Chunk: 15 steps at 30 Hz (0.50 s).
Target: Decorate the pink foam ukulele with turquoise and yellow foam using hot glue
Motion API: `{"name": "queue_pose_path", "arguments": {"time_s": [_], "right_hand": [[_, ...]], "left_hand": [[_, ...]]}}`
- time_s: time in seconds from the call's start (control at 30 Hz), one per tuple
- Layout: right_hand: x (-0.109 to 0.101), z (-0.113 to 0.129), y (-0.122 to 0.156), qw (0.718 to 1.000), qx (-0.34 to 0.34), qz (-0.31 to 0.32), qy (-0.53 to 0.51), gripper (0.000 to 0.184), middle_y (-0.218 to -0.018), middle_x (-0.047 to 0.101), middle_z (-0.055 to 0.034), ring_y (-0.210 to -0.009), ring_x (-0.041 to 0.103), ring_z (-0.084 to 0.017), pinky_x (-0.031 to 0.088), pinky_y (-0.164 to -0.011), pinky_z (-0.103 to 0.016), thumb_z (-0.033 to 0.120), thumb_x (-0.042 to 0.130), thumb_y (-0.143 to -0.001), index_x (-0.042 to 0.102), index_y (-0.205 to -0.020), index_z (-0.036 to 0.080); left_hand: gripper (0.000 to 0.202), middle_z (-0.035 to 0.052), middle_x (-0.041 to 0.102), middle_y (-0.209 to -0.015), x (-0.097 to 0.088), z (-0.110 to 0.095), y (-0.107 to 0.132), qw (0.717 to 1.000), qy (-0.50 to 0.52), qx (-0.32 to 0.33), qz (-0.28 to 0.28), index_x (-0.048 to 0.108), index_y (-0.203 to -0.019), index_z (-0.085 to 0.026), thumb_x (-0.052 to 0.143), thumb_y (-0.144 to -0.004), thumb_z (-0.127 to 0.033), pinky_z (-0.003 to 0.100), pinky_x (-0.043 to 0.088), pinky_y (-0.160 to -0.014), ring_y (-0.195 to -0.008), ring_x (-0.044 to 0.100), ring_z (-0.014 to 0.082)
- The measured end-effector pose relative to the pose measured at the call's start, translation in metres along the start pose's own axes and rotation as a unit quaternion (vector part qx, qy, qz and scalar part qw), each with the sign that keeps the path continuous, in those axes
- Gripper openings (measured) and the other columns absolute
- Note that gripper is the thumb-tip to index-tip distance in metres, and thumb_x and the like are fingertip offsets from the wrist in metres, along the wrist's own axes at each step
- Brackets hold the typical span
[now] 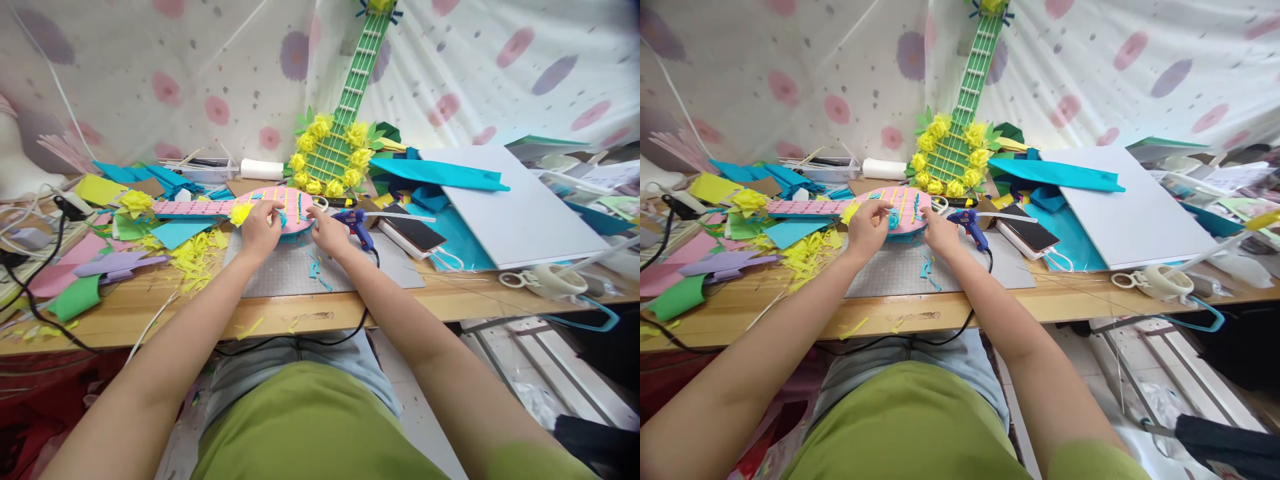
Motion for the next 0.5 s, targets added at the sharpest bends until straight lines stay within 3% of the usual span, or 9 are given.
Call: {"name": "queue_pose_path", "arguments": {"time_s": [0.1,0.2,0.3,0.4,0.5], "right_hand": [[0.0,-0.002,0.001,1.0,0.002,-0.009,0.016,0.048,-0.119,0.064,-0.004,-0.106,0.06,-0.023,0.045,-0.08,-0.035,0.006,0.041,-0.077,0.047,-0.122,0.024],[-0.002,-0.005,0.002,0.999,0.003,-0.029,0.017,0.042,-0.114,0.066,-0.0043,-0.101,0.061,-0.022,0.045,-0.079,-0.034,0.009,0.042,-0.079,0.049,-0.119,0.022],[-0.002,-0.008,0.001,0.999,-0.002,-0.049,0.015,0.036,-0.109,0.067,-0.0041,-0.097,0.062,-0.022,0.044,-0.078,-0.034,0.012,0.044,-0.08,0.051,-0.115,0.021],[-0.002,-0.012,0.0,0.997,0.0,-0.072,-0.016,0.03,-0.104,0.068,-0.0041,-0.094,0.063,-0.021,0.044,-0.078,-0.033,0.015,0.046,-0.081,0.053,-0.11,0.021],[-0.003,-0.019,0.001,0.987,0.039,-0.1,-0.12,0.027,-0.096,0.068,-0.0027,-0.083,0.063,-0.017,0.045,-0.077,-0.032,0.017,0.052,-0.078,0.053,-0.104,0.022]], "left_hand": [[0.029,0.005,0.067,-0.097,0.005,-0.009,0.015,0.998,-0.027,0.059,-0.011,0.062,-0.09,-0.02,0.044,-0.074,-0.006,0.031,0.044,-0.092,-0.098,0.059,0.0182],[0.028,0.0052,0.067,-0.097,0.021,-0.02,0.033,0.991,-0.021,0.132,0.028,0.063,-0.088,-0.02,0.044,-0.073,-0.005,0.032,0.043,-0.093,-0.1,0.058,0.0191],[0.029,0.0053,0.067,-0.095,0.036,-0.024,0.046,0.984,-0.002,0.161,0.073,0.063,-0.086,-0.02,0.043,-0.072,-0.004,0.031,0.045,-0.09,-0.097,0.059,0.0186],[0.028,0.0062,0.067,-0.094,0.045,-0.025,0.051,0.982,0.028,0.156,0.099,0.063,-0.085,-0.019,0.044,-0.071,-0.003,0.032,0.046,-0.087,-0.094,0.059,0.0191],[0.027,0.0057,0.066,-0.091,0.05,-0.018,0.051,0.987,0.082,0.086,0.108,0.062,-0.084,-0.018,0.046,-0.069,-0.003,0.032,0.048,-0.083,-0.087,0.059,0.0179]]}}
Point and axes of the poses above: each hand's wrist, its own y-axis away from the middle knuckle, its own x-axis out of the palm, z = x × y, the point moved 7 cm from there along -y, towards the middle knuckle
